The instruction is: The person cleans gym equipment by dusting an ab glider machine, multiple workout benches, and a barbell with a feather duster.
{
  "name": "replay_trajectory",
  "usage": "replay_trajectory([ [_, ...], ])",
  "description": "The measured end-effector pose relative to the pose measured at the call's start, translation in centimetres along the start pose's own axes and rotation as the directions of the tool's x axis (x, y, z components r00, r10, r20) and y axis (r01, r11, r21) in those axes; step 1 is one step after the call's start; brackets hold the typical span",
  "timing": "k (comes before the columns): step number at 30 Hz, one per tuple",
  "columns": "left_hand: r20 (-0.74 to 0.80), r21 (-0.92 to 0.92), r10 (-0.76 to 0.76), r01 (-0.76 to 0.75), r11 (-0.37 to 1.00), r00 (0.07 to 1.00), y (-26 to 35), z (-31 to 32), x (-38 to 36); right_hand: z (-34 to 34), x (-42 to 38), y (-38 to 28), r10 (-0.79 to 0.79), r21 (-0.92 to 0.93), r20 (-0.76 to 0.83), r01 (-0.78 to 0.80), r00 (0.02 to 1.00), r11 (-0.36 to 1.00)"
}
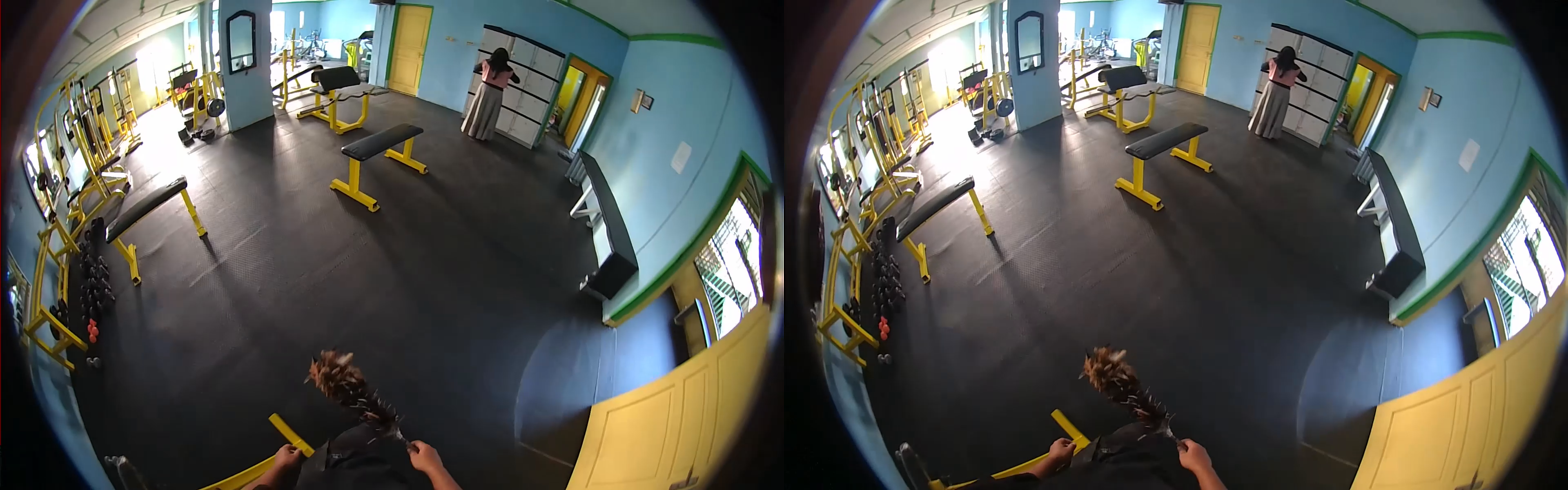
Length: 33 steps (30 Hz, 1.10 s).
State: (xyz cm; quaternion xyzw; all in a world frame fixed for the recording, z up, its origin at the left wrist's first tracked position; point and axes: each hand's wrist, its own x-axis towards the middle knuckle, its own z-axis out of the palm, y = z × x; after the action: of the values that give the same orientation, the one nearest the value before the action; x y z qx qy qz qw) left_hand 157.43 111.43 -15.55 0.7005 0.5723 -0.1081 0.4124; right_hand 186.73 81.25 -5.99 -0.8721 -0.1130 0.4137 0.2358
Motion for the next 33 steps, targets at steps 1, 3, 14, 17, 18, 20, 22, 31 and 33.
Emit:
replay_trajectory([
  [1, 0.056, 0.039, -0.061, 0.059, 0.997, 0.997, 1.3, 0.1, 1.9, -1.4, 1.9, -1.1, 0.038, -0.085, -0.047, -0.042, 0.998, 0.996],
  [3, 0.118, 0.090, -0.103, 0.093, 0.992, 0.988, 4.7, 0.3, 5.2, -4.6, 5.1, -3.1, 0.106, -0.108, -0.049, -0.111, 0.993, 0.988],
  [14, 0.006, -0.105, 0.233, -0.231, 0.967, 0.973, 43.9, -4.7, 23.5, -23.5, 25.6, -13.1, -0.105, 0.092, -0.226, 0.129, 0.968, 0.987],
  [17, -0.006, -0.212, 0.251, -0.247, 0.946, 0.968, 51.0, -4.2, 26.5, -26.5, 32.4, -13.8, -0.140, 0.079, -0.188, 0.157, 0.972, 0.984],
  [18, -0.024, -0.199, 0.265, -0.264, 0.944, 0.964, 52.5, -3.4, 27.7, -27.9, 35.2, -14.4, -0.160, 0.069, -0.184, 0.175, 0.970, 0.982],
  [20, -0.047, -0.177, 0.253, -0.257, 0.950, 0.966, 53.7, -0.9, 30.3, -30.1, 40.3, -14.8, -0.132, 0.004, -0.247, 0.137, 0.960, 0.991],
  [22, -0.066, -0.138, 0.200, -0.208, 0.968, 0.977, 52.6, 1.6, 33.1, -35.5, 43.8, -18.9, -0.052, -0.034, -0.210, 0.045, 0.976, 0.998],
  [31, -0.212, -0.215, -0.392, 0.349, 0.912, 0.895, 56.8, 1.0, 33.0, -54.2, 58.8, -34.0, -0.273, -0.243, -0.033, 0.258, 0.961, 0.935],
  [33, -0.322, -0.149, -0.395, 0.366, 0.919, 0.861, 59.0, 1.0, 34.3, -56.2, 61.8, -37.6, -0.315, -0.274, -0.030, 0.295, 0.949, 0.915],
])
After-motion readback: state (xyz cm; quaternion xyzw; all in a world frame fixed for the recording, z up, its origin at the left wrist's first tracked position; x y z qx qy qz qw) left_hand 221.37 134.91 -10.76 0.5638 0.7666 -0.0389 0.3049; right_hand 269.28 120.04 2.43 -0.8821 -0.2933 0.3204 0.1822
